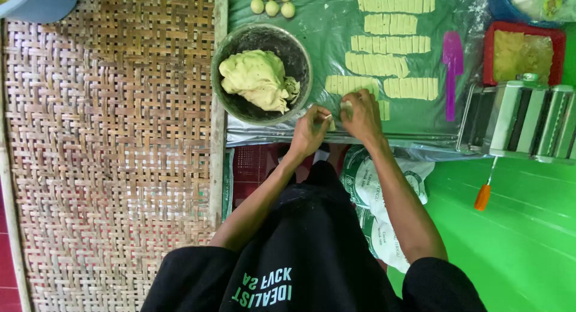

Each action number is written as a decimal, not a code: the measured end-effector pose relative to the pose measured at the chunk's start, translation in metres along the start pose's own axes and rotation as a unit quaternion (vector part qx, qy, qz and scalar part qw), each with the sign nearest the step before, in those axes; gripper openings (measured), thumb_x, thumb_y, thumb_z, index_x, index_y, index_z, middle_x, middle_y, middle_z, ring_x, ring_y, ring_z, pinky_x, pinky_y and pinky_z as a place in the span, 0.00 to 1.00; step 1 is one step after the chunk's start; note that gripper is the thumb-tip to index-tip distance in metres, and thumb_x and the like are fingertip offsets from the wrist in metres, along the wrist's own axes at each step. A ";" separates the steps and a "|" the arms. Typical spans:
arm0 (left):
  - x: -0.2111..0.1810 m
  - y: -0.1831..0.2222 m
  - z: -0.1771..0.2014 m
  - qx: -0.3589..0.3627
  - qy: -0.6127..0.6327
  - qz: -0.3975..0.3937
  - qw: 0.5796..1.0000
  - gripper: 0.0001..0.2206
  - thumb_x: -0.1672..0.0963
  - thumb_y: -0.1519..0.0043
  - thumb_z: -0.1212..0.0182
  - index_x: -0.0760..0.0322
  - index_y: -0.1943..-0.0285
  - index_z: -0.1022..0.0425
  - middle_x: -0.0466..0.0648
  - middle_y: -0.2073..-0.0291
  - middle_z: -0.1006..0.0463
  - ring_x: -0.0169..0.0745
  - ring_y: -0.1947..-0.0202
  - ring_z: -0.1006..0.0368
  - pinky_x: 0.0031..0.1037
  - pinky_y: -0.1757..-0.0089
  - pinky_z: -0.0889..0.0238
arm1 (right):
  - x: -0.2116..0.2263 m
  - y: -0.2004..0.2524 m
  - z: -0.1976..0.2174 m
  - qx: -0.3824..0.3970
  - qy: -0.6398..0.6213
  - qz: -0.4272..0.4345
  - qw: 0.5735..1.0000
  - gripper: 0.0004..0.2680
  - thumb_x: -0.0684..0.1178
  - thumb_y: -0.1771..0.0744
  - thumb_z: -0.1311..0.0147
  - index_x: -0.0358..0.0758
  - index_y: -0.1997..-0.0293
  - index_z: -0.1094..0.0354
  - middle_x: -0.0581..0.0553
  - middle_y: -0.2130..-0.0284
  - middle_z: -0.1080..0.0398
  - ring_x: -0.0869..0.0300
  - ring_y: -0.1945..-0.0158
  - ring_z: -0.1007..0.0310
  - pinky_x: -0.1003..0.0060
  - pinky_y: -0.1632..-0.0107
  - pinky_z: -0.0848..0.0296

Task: Shaping dough by rolling pre-cut strips and forming small dough balls by hand

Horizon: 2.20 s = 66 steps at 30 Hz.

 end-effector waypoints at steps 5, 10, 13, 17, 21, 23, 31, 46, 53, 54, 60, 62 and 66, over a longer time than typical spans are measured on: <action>0.007 0.009 0.013 0.019 0.024 -0.001 1.000 0.10 0.54 0.38 0.34 0.55 0.49 0.24 0.50 0.62 0.18 0.54 0.54 0.20 0.42 0.51 0.29 | -0.002 -0.001 0.003 0.015 -0.008 -0.009 1.000 0.10 0.46 0.39 0.37 0.48 0.56 0.30 0.44 0.61 0.33 0.40 0.56 0.27 0.45 0.57 0.27; 0.019 0.023 0.030 0.038 0.048 0.005 0.998 0.13 0.55 0.39 0.32 0.57 0.46 0.25 0.52 0.62 0.20 0.55 0.55 0.20 0.43 0.52 0.29 | 0.007 -0.003 -0.009 0.040 -0.029 -0.017 0.999 0.08 0.45 0.38 0.38 0.47 0.59 0.30 0.45 0.65 0.30 0.42 0.58 0.24 0.47 0.57 0.27; 0.009 0.028 0.045 0.047 0.067 0.005 0.997 0.16 0.56 0.41 0.30 0.59 0.45 0.25 0.53 0.63 0.22 0.56 0.56 0.21 0.43 0.52 0.28 | 0.024 -0.007 0.010 0.056 -0.039 -0.017 0.998 0.06 0.45 0.38 0.38 0.46 0.61 0.31 0.46 0.68 0.27 0.43 0.60 0.23 0.48 0.57 0.26; -0.021 0.030 0.088 0.043 0.097 0.007 0.994 0.19 0.59 0.41 0.31 0.63 0.40 0.26 0.53 0.62 0.27 0.49 0.58 0.25 0.38 0.53 0.30 | 0.071 -0.010 0.070 0.076 -0.203 -0.084 0.973 0.08 0.42 0.39 0.37 0.42 0.58 0.28 0.41 0.67 0.23 0.49 0.61 0.21 0.55 0.57 0.24; -0.059 0.016 0.146 -0.006 0.112 -0.014 0.994 0.15 0.62 0.38 0.38 0.63 0.42 0.23 0.52 0.66 0.24 0.42 0.64 0.25 0.33 0.56 0.29 | 0.113 -0.046 0.101 0.078 -0.366 -0.120 0.919 0.08 0.39 0.38 0.36 0.38 0.56 0.26 0.39 0.64 0.23 0.54 0.60 0.20 0.59 0.53 0.23; -0.049 -0.010 0.173 -0.034 0.102 -0.026 0.994 0.13 0.61 0.37 0.40 0.60 0.44 0.21 0.49 0.69 0.23 0.37 0.66 0.26 0.27 0.59 0.30 | 0.132 -0.081 0.097 0.085 -0.389 -0.104 0.911 0.07 0.39 0.37 0.36 0.37 0.57 0.25 0.39 0.65 0.23 0.56 0.61 0.20 0.61 0.53 0.23; 0.019 -0.180 0.285 -0.167 -0.038 -0.051 0.984 0.08 0.59 0.40 0.33 0.56 0.53 0.19 0.47 0.69 0.18 0.42 0.66 0.20 0.31 0.62 0.29 | 0.186 -0.297 -0.021 0.097 -0.500 0.008 0.861 0.04 0.39 0.34 0.38 0.34 0.58 0.26 0.42 0.67 0.23 0.60 0.65 0.21 0.66 0.59 0.20; 0.062 -0.300 0.341 -0.235 -0.079 0.055 0.967 0.10 0.58 0.43 0.38 0.62 0.54 0.21 0.58 0.62 0.16 0.64 0.57 0.20 0.49 0.54 0.25 | 0.217 -0.446 -0.140 0.220 -0.332 -0.027 0.917 0.08 0.44 0.39 0.40 0.51 0.59 0.24 0.50 0.66 0.21 0.63 0.65 0.21 0.66 0.56 0.26; 0.074 -0.302 0.336 -0.261 -0.104 0.078 0.957 0.09 0.52 0.44 0.36 0.50 0.57 0.17 0.47 0.67 0.15 0.52 0.59 0.18 0.43 0.55 0.25 | 0.207 -0.446 -0.154 0.087 -0.233 0.094 0.964 0.05 0.44 0.39 0.36 0.51 0.65 0.23 0.48 0.70 0.24 0.52 0.64 0.22 0.59 0.57 0.25; 0.081 -0.304 0.334 -0.267 -0.112 0.058 0.956 0.08 0.51 0.44 0.35 0.50 0.58 0.17 0.48 0.68 0.15 0.54 0.61 0.18 0.45 0.56 0.25 | 0.204 -0.446 -0.155 0.060 -0.237 0.120 0.962 0.04 0.42 0.39 0.35 0.47 0.66 0.23 0.43 0.69 0.26 0.47 0.65 0.24 0.55 0.57 0.26; 0.037 -0.303 0.332 -0.249 -0.111 0.095 0.958 0.13 0.52 0.42 0.36 0.58 0.50 0.20 0.49 0.62 0.14 0.55 0.57 0.18 0.46 0.51 0.26 | 0.202 -0.446 -0.161 0.051 -0.227 0.158 0.960 0.03 0.40 0.38 0.37 0.41 0.66 0.26 0.41 0.66 0.28 0.43 0.60 0.24 0.53 0.55 0.25; 0.027 -0.301 0.335 -0.256 -0.092 0.086 0.958 0.14 0.55 0.41 0.36 0.62 0.47 0.21 0.52 0.61 0.15 0.57 0.56 0.19 0.47 0.51 0.26 | 0.206 -0.445 -0.156 0.045 -0.230 0.163 0.958 0.03 0.39 0.38 0.38 0.39 0.65 0.27 0.40 0.65 0.29 0.42 0.58 0.25 0.52 0.54 0.26; 0.017 -0.293 0.333 -0.285 -0.104 0.071 0.950 0.18 0.56 0.39 0.35 0.66 0.41 0.26 0.61 0.54 0.17 0.67 0.52 0.21 0.55 0.51 0.26 | 0.222 -0.446 -0.121 0.048 -0.249 0.171 0.952 0.07 0.35 0.37 0.42 0.39 0.59 0.25 0.41 0.65 0.32 0.42 0.58 0.26 0.53 0.54 0.26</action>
Point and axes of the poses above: each hand's wrist, its own y-axis away from the middle knuckle, its own z-axis out of the back of the hand, x = y × z, the point moved 1 cm from there along -y, towards the middle knuckle
